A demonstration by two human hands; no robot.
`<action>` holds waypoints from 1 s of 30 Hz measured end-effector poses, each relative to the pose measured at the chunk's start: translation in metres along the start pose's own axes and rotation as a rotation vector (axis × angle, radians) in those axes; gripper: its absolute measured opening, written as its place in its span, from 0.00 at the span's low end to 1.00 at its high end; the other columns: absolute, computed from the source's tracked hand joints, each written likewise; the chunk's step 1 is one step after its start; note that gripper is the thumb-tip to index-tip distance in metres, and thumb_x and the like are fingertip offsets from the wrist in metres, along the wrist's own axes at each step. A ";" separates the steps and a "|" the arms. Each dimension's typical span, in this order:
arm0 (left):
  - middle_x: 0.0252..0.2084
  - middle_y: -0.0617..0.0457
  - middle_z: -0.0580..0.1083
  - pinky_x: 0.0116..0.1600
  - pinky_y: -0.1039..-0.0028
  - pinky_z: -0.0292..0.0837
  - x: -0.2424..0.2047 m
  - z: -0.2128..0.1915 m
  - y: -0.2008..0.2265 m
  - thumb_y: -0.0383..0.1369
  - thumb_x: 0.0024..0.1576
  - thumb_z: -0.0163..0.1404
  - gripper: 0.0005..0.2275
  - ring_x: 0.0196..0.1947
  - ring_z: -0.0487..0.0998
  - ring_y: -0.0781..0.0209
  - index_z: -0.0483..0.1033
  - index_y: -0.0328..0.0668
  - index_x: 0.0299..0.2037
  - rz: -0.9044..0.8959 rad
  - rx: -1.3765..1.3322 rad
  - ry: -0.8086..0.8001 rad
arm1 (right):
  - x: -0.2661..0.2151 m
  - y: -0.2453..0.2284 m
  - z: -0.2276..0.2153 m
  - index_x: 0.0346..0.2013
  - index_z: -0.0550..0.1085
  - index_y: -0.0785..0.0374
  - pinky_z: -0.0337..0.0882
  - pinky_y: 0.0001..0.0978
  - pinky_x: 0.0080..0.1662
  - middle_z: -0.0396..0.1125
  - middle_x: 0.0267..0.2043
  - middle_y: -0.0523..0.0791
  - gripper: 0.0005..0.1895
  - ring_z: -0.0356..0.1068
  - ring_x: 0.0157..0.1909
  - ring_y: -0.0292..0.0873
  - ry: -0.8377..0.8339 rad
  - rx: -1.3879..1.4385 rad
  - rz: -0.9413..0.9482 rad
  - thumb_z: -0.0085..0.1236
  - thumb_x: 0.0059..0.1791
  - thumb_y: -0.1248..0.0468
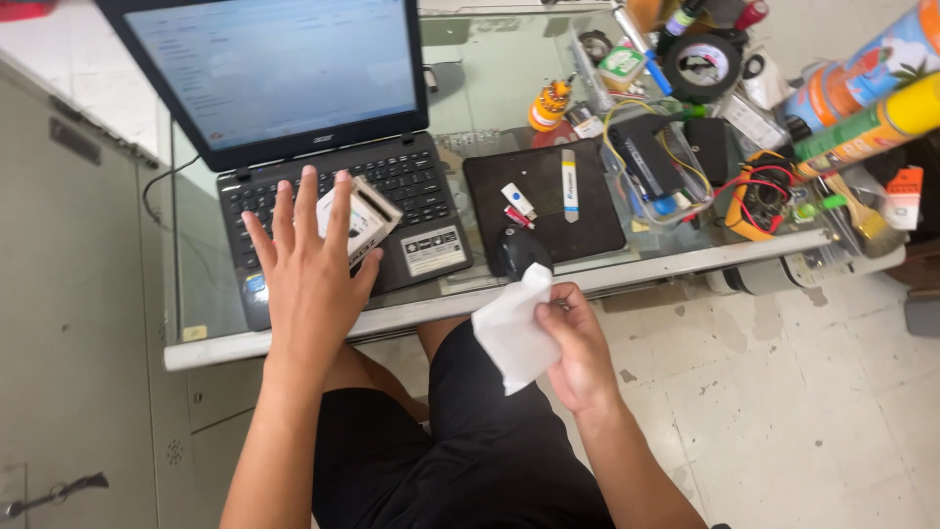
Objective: The person is setting up a laptop, plugging in a USB drive, unpacking a new wireless mouse, and testing a barcode scanner.
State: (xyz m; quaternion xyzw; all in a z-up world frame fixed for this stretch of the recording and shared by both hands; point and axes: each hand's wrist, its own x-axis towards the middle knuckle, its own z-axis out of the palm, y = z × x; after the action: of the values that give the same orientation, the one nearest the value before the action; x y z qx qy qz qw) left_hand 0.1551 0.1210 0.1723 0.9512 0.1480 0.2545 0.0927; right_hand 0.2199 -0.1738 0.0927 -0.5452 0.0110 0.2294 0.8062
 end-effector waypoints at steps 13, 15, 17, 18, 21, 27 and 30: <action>0.30 0.56 0.74 0.35 0.77 0.68 -0.091 0.014 0.066 0.32 0.53 0.63 0.08 0.31 0.72 0.67 0.75 0.42 0.30 -0.832 -1.426 -0.545 | -0.018 -0.043 0.054 0.52 0.73 0.59 0.69 0.24 0.31 0.70 0.33 0.43 0.24 0.72 0.31 0.36 -0.352 -0.768 -0.106 0.66 0.46 0.54; 0.27 0.60 0.69 0.30 0.78 0.62 -0.096 0.012 0.060 0.32 0.54 0.63 0.11 0.26 0.65 0.69 0.69 0.46 0.29 -0.887 -1.461 -0.393 | -0.018 -0.049 0.064 0.49 0.77 0.60 0.73 0.27 0.38 0.75 0.37 0.42 0.20 0.75 0.37 0.38 -0.383 -0.806 0.162 0.64 0.45 0.57; 0.28 0.59 0.71 0.34 0.78 0.66 -0.094 0.001 0.055 0.30 0.54 0.63 0.09 0.29 0.68 0.69 0.73 0.45 0.30 -0.865 -1.362 -0.268 | -0.017 -0.037 0.055 0.43 0.77 0.62 0.71 0.26 0.37 0.75 0.36 0.42 0.14 0.74 0.36 0.37 -0.366 -0.777 0.082 0.62 0.47 0.57; 0.29 0.58 0.74 0.38 0.78 0.70 -0.093 -0.004 0.053 0.29 0.54 0.62 0.07 0.31 0.72 0.69 0.76 0.43 0.31 -0.837 -1.265 -0.168 | -0.017 -0.031 0.050 0.37 0.78 0.64 0.70 0.25 0.36 0.74 0.35 0.42 0.12 0.73 0.35 0.36 -0.328 -0.744 0.005 0.61 0.50 0.57; 0.29 0.59 0.79 0.35 0.81 0.71 -0.094 -0.004 0.053 0.30 0.53 0.63 0.04 0.30 0.74 0.70 0.81 0.43 0.31 -0.780 -0.964 -0.204 | -0.019 -0.020 0.042 0.28 0.72 0.60 0.61 0.23 0.31 0.67 0.27 0.39 0.13 0.64 0.28 0.33 -0.338 -0.766 -0.069 0.61 0.51 0.56; 0.44 0.54 0.71 0.35 0.74 0.73 -0.117 0.010 0.048 0.34 0.63 0.49 0.06 0.41 0.76 0.61 0.76 0.41 0.39 -0.302 -0.794 -0.132 | 0.004 -0.032 0.041 0.40 0.75 0.63 0.71 0.29 0.40 0.73 0.40 0.45 0.14 0.72 0.40 0.40 -0.095 -1.024 -0.573 0.54 0.52 0.54; 0.46 0.51 0.71 0.42 0.71 0.74 -0.118 0.014 0.048 0.33 0.64 0.47 0.08 0.42 0.77 0.58 0.77 0.39 0.39 -0.221 -0.789 -0.114 | 0.037 -0.043 0.038 0.59 0.68 0.66 0.65 0.44 0.60 0.64 0.56 0.53 0.24 0.64 0.59 0.53 0.046 -1.275 -0.713 0.54 0.55 0.53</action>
State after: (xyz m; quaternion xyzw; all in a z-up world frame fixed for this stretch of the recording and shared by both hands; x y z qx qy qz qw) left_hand 0.0766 0.0356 0.1185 0.8335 0.1352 0.2274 0.4850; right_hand 0.2601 -0.1398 0.1361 -0.8839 -0.2859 -0.0967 0.3573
